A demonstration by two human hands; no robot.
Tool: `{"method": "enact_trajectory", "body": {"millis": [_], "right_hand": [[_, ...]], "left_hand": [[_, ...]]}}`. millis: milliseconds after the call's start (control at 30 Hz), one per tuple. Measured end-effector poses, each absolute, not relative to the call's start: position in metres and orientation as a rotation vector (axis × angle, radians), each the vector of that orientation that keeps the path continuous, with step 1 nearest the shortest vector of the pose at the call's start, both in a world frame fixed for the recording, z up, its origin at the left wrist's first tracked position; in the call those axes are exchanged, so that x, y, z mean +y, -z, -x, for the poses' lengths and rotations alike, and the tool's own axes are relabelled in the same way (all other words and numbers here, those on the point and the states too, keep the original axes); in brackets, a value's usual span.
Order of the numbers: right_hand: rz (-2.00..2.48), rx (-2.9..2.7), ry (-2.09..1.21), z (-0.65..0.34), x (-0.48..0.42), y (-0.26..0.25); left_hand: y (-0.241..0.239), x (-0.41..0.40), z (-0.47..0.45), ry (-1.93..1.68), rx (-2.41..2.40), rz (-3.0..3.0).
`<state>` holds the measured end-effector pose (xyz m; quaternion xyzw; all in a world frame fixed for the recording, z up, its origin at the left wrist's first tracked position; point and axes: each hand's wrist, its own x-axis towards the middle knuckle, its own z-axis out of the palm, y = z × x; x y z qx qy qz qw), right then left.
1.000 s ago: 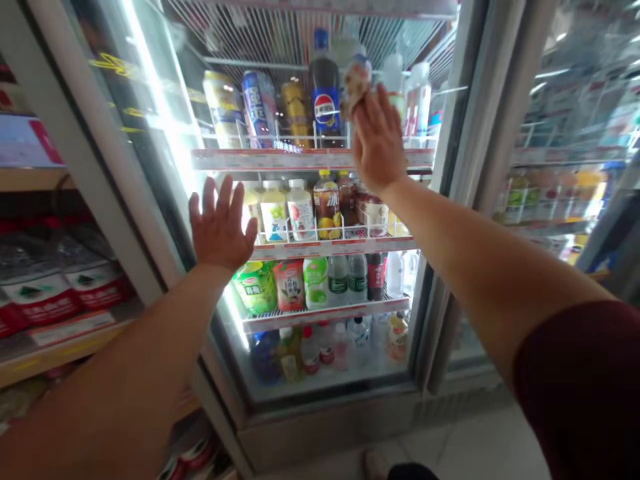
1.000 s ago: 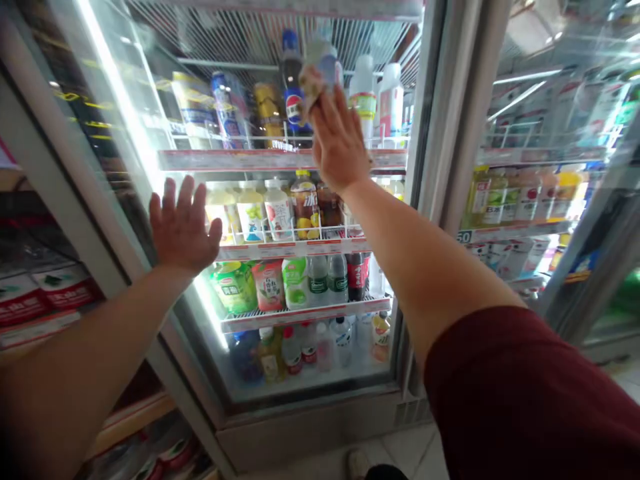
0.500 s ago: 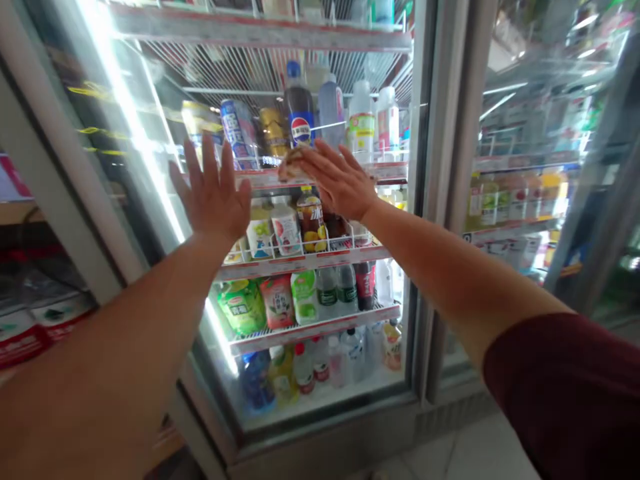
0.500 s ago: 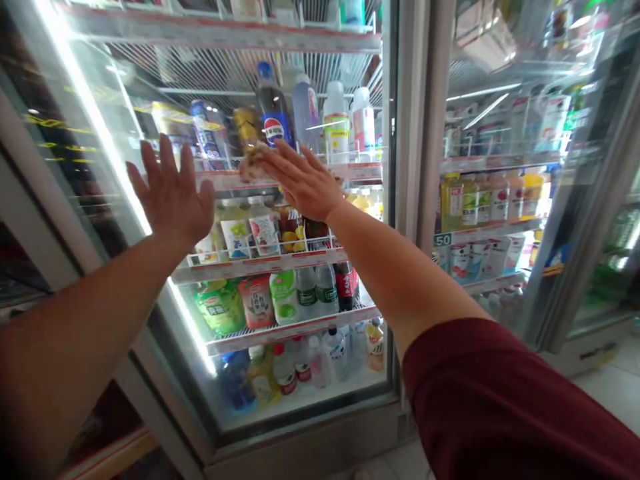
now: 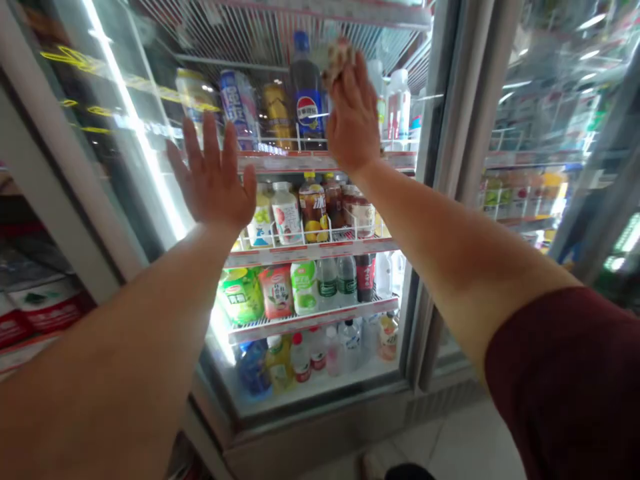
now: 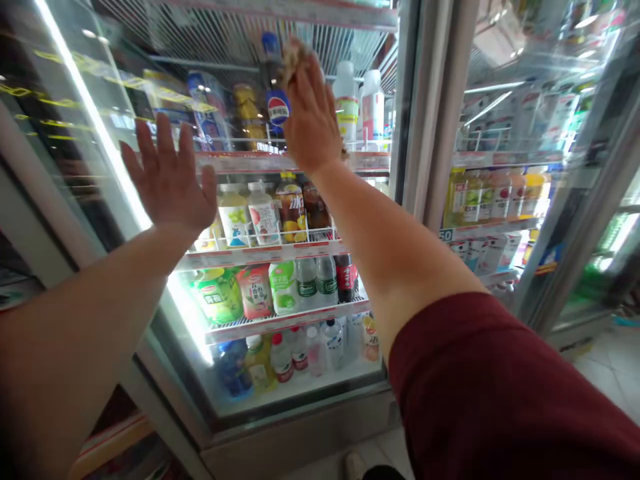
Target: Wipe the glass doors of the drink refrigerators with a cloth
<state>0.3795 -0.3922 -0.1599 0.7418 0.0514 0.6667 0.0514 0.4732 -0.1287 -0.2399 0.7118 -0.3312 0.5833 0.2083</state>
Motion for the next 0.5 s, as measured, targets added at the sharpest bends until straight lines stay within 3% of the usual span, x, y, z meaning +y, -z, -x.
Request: {"method": "enact_trajectory", "body": {"millis": [100, 267, 400, 500], "right_hand": [[-2.176, 0.644, -1.697, -0.39, -0.384, 0.158], [-2.2, 0.05, -2.207, -0.396, -0.379, 0.163], [-2.203, 0.426, -1.838, -0.397, -0.377, 0.166], [-2.227, 0.323, -2.1, -0.4, -0.378, 0.169]], "left_hand": [[0.24, -0.129, -0.47, -1.578, -0.945, -1.947], [0.239, -0.129, -0.462, -1.517, -0.935, -1.938], [0.24, -0.128, -0.457, -1.48, -1.027, -1.877], [0.24, -0.127, -0.463, -1.521, -1.02, -1.887]]}}
